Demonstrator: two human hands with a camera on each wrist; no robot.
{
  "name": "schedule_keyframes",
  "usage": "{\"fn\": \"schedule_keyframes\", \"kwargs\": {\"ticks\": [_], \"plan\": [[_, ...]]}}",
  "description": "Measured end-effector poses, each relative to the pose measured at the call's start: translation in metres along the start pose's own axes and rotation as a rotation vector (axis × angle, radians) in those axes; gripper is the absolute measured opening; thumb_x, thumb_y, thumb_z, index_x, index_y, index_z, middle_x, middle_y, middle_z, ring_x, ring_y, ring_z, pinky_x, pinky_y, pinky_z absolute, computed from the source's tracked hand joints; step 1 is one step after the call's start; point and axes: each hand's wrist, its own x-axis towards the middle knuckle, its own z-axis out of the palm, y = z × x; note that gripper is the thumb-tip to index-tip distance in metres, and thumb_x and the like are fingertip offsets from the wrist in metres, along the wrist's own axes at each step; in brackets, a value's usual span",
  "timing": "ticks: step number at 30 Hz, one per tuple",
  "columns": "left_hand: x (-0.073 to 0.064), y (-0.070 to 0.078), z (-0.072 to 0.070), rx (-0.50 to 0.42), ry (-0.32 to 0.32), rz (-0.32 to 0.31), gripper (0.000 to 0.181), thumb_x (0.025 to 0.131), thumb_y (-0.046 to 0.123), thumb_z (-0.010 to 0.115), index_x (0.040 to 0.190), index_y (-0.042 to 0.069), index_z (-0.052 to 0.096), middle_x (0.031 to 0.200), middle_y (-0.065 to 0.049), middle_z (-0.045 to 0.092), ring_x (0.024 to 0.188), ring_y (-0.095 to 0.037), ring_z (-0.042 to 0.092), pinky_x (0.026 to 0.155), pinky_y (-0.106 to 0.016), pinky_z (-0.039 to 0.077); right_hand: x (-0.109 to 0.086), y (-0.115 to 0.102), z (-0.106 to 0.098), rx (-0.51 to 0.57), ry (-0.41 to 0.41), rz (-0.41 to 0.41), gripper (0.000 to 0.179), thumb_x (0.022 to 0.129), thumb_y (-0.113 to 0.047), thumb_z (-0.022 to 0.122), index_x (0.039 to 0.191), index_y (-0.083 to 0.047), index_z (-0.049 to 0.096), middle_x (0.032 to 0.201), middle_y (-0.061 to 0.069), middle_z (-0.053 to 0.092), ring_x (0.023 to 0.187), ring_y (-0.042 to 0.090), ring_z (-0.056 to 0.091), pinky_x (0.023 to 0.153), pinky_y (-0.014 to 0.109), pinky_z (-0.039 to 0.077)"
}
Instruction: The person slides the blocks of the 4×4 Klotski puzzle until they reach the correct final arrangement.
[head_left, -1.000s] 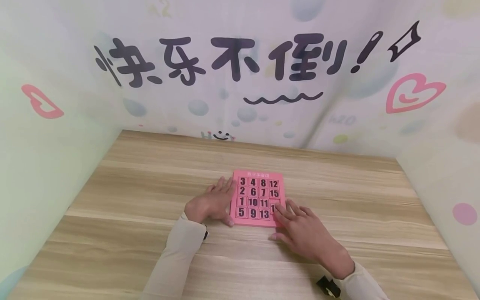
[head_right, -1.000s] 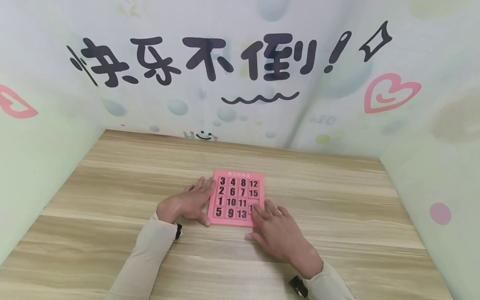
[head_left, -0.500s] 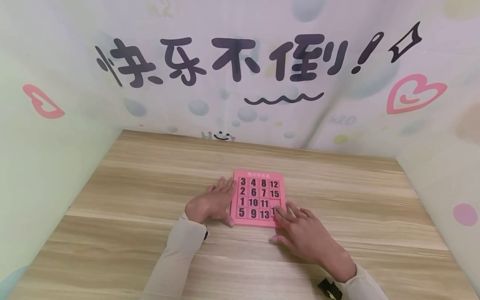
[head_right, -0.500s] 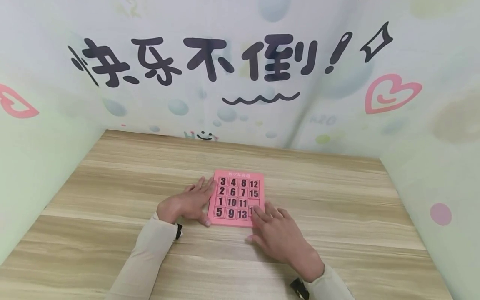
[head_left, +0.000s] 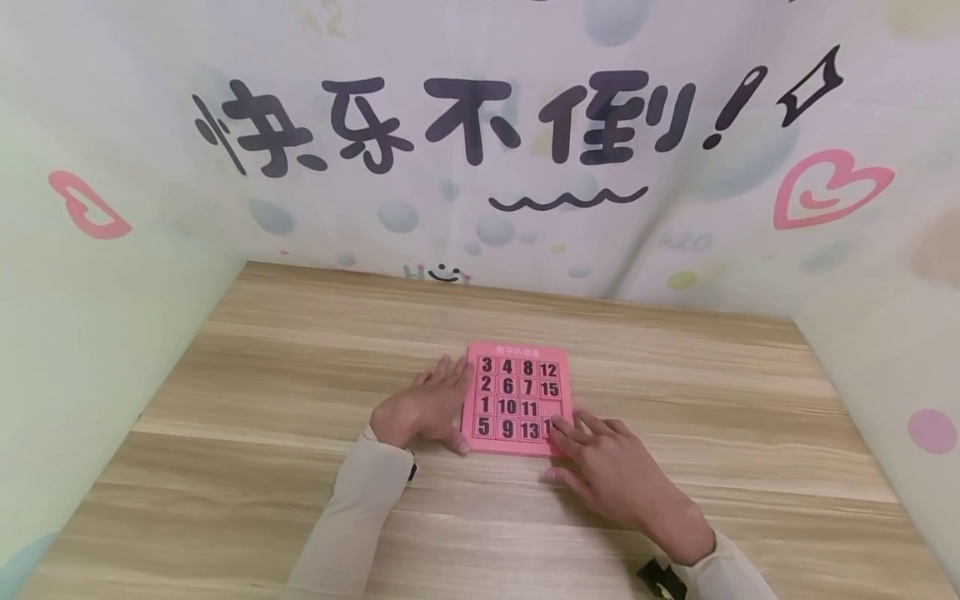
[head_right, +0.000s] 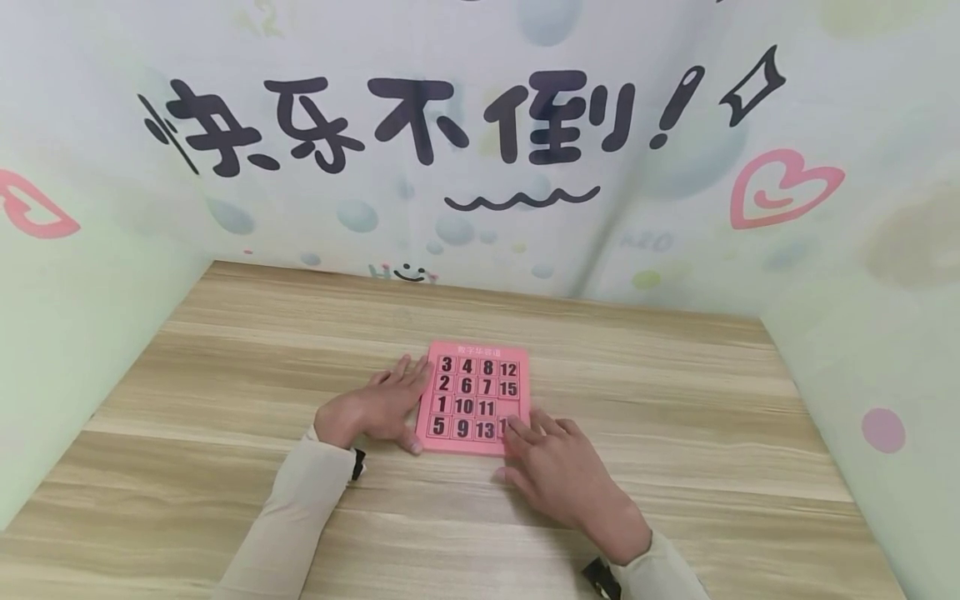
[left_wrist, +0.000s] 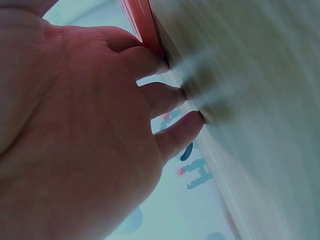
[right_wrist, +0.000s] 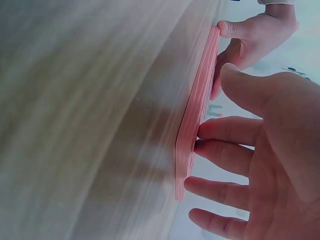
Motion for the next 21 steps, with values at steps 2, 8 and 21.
{"fn": "schedule_keyframes", "kwargs": {"ticks": [2,8,21], "plan": [[0.000,0.000,0.000,0.002,0.002,0.001,0.116,0.078,0.033,0.082,0.159,0.003,0.005,0.166,-0.013,-0.003,0.153,-0.032,-0.011,0.125,-0.048,0.000,0.000,0.000,0.000,0.006,0.001,0.004,0.055,0.093,-0.052,0.061,0.132,-0.013,0.065,0.137,0.004,0.062,0.128,0.035,0.056,0.101,0.057,0.048],[0.000,0.002,-0.001,0.003,0.009,-0.005,0.118,0.076,0.034,0.083,0.159,0.003,0.005,0.166,-0.013,-0.002,0.153,-0.032,-0.010,0.125,-0.048,0.002,0.002,0.001,-0.001,0.032,-0.011,0.022,0.045,0.097,-0.044,0.059,0.131,-0.016,0.067,0.138,0.002,0.062,0.125,0.031,0.058,0.101,0.055,0.048],[-0.003,0.002,-0.003,-0.070,0.028,-0.002,0.124,0.073,0.032,0.087,0.159,0.005,0.003,0.167,-0.013,-0.005,0.153,-0.030,-0.008,0.125,-0.048,0.003,0.031,0.020,-0.006,0.133,0.255,0.038,0.034,0.092,-0.032,0.069,0.110,-0.003,0.073,0.108,0.011,0.074,0.098,0.026,0.068,0.090,0.043,0.056]]}}
